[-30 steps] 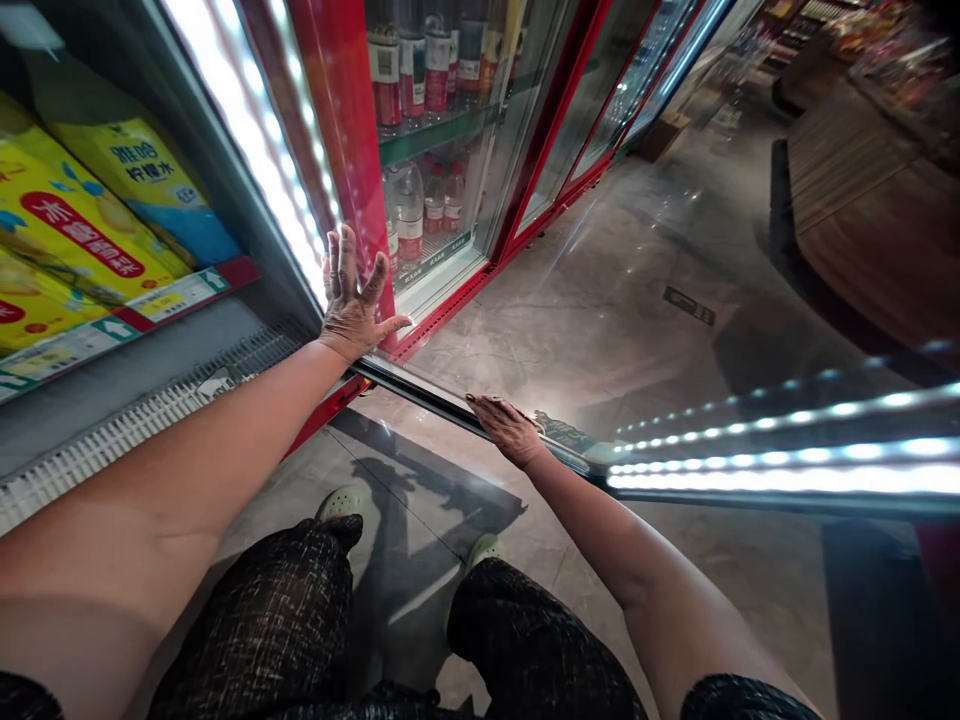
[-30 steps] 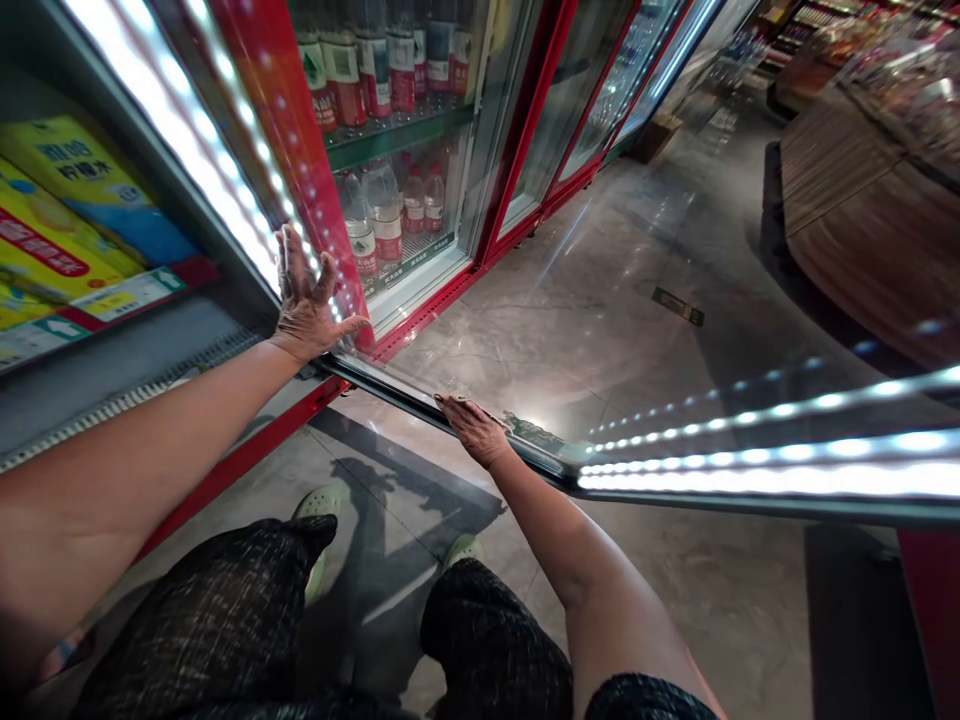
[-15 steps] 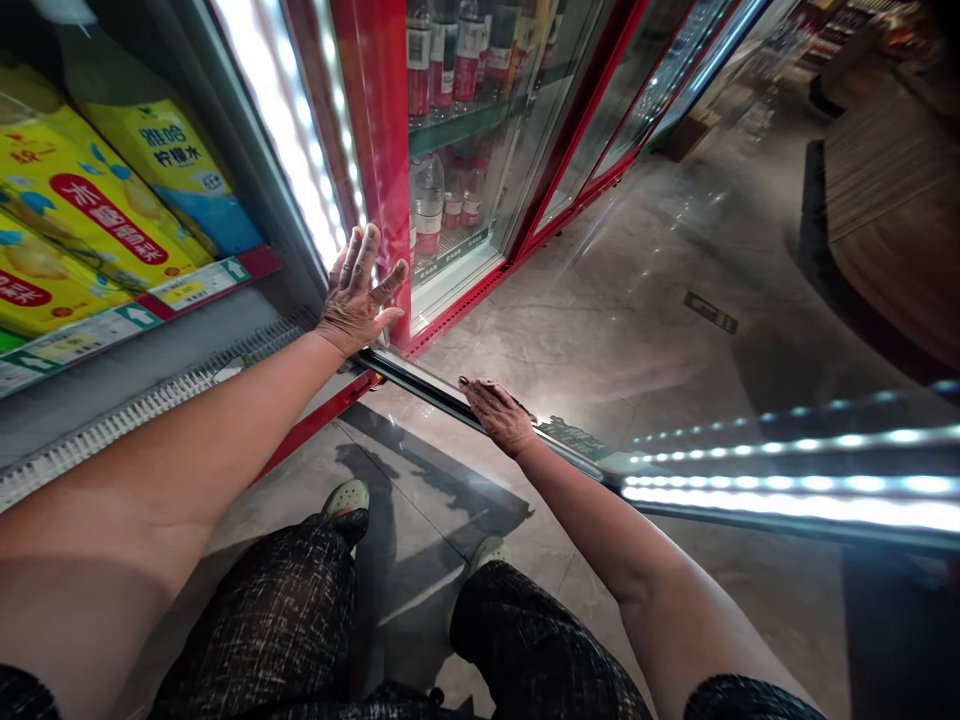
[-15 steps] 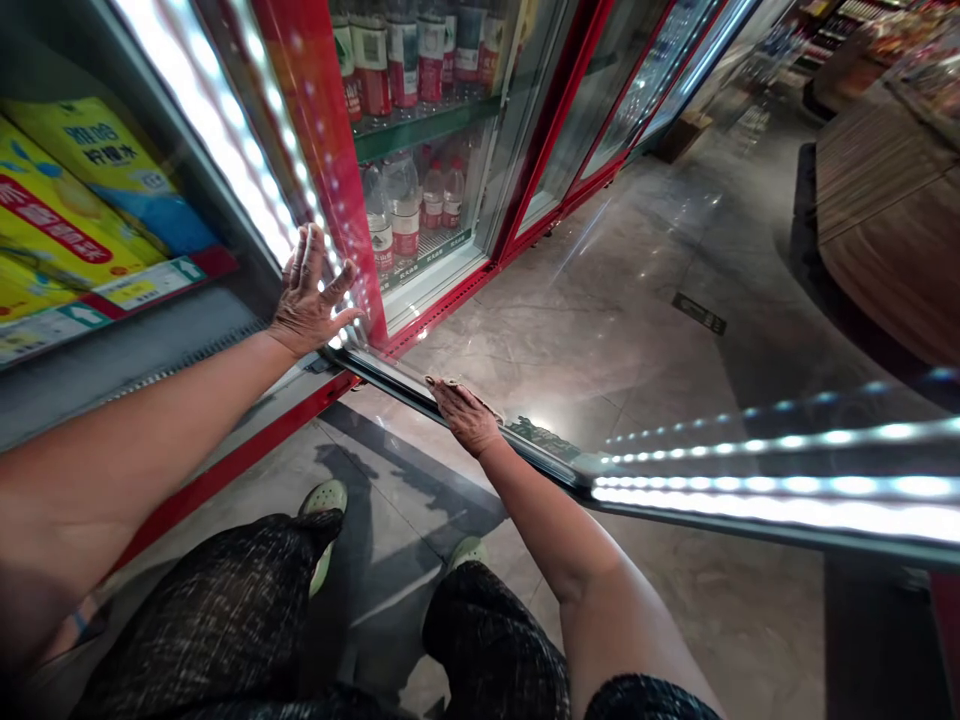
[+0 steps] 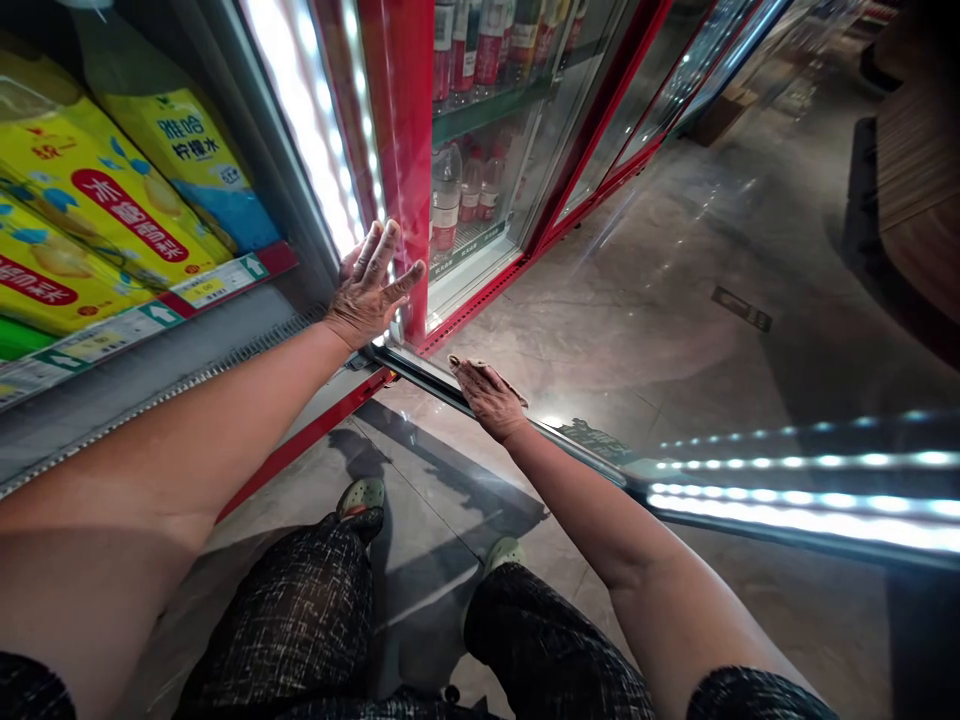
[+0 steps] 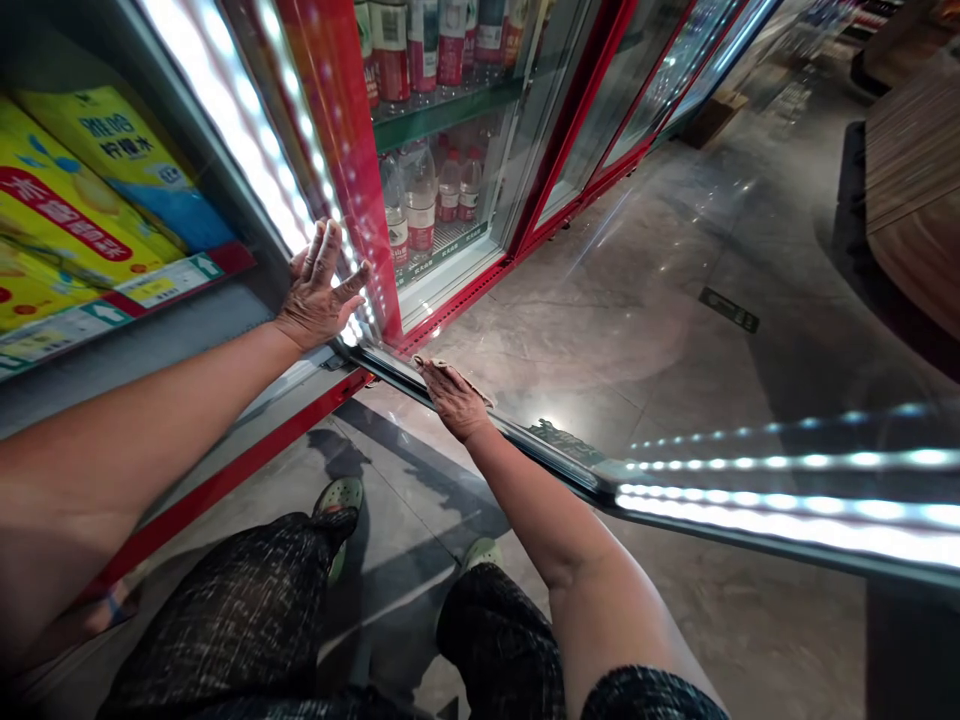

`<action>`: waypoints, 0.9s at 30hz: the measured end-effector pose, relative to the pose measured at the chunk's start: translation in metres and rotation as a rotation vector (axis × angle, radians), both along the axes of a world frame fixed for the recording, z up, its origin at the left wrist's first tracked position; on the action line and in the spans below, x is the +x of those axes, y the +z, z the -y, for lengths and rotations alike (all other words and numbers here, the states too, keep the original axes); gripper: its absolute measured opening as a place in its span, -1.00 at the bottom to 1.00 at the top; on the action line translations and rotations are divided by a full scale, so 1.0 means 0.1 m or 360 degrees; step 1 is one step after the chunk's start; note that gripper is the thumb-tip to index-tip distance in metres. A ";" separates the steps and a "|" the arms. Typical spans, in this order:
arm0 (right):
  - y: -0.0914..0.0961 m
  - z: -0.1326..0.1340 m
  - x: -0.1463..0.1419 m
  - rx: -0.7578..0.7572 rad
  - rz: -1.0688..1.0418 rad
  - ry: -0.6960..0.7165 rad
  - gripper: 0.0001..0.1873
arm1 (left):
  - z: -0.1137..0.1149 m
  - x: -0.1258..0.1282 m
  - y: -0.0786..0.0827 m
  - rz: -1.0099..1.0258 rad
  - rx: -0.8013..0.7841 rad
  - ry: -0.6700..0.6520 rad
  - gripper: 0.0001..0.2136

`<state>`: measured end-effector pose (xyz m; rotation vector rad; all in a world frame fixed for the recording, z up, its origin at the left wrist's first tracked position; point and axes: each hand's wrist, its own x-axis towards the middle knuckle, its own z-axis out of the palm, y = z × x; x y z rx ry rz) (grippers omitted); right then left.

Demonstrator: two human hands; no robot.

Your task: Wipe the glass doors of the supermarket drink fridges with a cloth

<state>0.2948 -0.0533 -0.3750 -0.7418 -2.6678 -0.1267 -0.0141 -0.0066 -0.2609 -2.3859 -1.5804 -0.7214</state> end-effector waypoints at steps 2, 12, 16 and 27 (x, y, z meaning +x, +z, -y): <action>0.13 -0.06 -0.12 0.0003 -0.0046 -0.0010 -0.33 | -0.01 0.00 0.00 0.0012 0.0006 0.0003 -0.41; -0.20 -0.17 -0.39 -0.0367 0.0171 0.0105 -0.32 | -0.05 -0.03 -0.02 0.0101 -0.0017 0.0005 -0.47; -0.04 -0.30 -0.65 -0.0312 0.0106 0.0173 -0.42 | -0.06 -0.02 -0.03 0.0122 -0.0015 0.0017 -0.48; -0.13 -0.32 -1.07 -0.0385 0.0415 0.0082 -0.44 | 0.00 0.03 0.15 0.0036 -0.0252 0.0076 -0.51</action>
